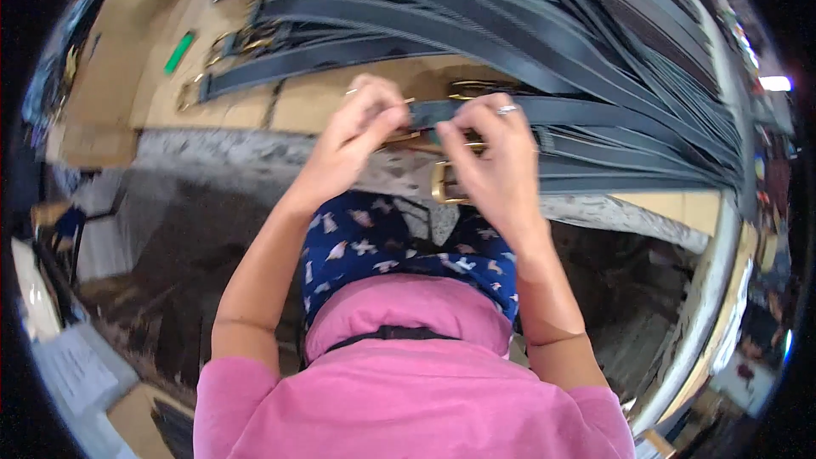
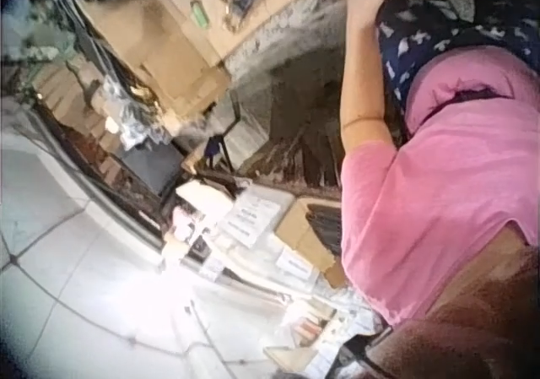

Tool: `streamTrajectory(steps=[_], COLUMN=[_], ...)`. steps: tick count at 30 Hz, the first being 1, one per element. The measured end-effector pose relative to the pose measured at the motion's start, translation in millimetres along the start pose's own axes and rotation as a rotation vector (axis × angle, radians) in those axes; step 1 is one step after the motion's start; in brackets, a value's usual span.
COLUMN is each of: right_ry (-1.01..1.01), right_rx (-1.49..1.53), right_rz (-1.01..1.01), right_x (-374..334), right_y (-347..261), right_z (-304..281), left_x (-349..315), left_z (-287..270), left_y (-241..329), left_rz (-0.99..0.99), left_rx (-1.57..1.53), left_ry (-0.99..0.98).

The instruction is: Assembling and inspecting leather belts with buckles at a workshop table.

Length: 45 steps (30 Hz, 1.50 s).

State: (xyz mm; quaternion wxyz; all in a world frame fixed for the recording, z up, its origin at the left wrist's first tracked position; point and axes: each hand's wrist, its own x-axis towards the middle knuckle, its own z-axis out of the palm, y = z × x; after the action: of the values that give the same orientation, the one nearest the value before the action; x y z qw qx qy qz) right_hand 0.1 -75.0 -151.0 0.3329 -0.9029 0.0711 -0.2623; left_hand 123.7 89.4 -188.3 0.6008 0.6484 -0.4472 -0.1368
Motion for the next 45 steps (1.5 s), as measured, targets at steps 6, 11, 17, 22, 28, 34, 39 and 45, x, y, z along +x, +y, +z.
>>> streamTrajectory(steps=[6,11,17,22,28,34,39,45], right_ry=[0.172,0.201,0.287,0.423,0.737,0.914,0.964,1.111], right_rx=[0.247,0.903,1.267,1.342,1.323,1.122,0.679,0.516], right_rz=[0.058,0.359,0.492,0.496,0.522,0.553,0.569,0.528], right_x=[-2.4,-15.3,-43.4,-47.3,-49.9,-58.4,-49.6,-34.6], right_y=[11.1,15.8,29.6,51.9,94.3,124.4,194.9,332.0], right_z=[-6.9,-32.2,-71.9,-98.4,-119.6,-147.1,-254.5,-332.1], left_x=[13.8,20.0,40.5,53.0,35.7,16.6,65.9,107.3], left_z=[-5.0,-2.1,5.4,9.8,-3.6,-11.8,27.1,85.0], left_y=[16.2,34.8,44.3,61.7,98.5,131.2,113.6,87.0], left_rz=[-0.006,-0.06,0.025,0.048,0.183,-0.032,0.194,0.229], left_rx=[0.302,0.633,0.702,0.86,0.771,0.783,0.648,0.52], left_ry=[0.024,-0.239,-0.358,-0.376,-0.21,-0.359,-0.22,-0.247])
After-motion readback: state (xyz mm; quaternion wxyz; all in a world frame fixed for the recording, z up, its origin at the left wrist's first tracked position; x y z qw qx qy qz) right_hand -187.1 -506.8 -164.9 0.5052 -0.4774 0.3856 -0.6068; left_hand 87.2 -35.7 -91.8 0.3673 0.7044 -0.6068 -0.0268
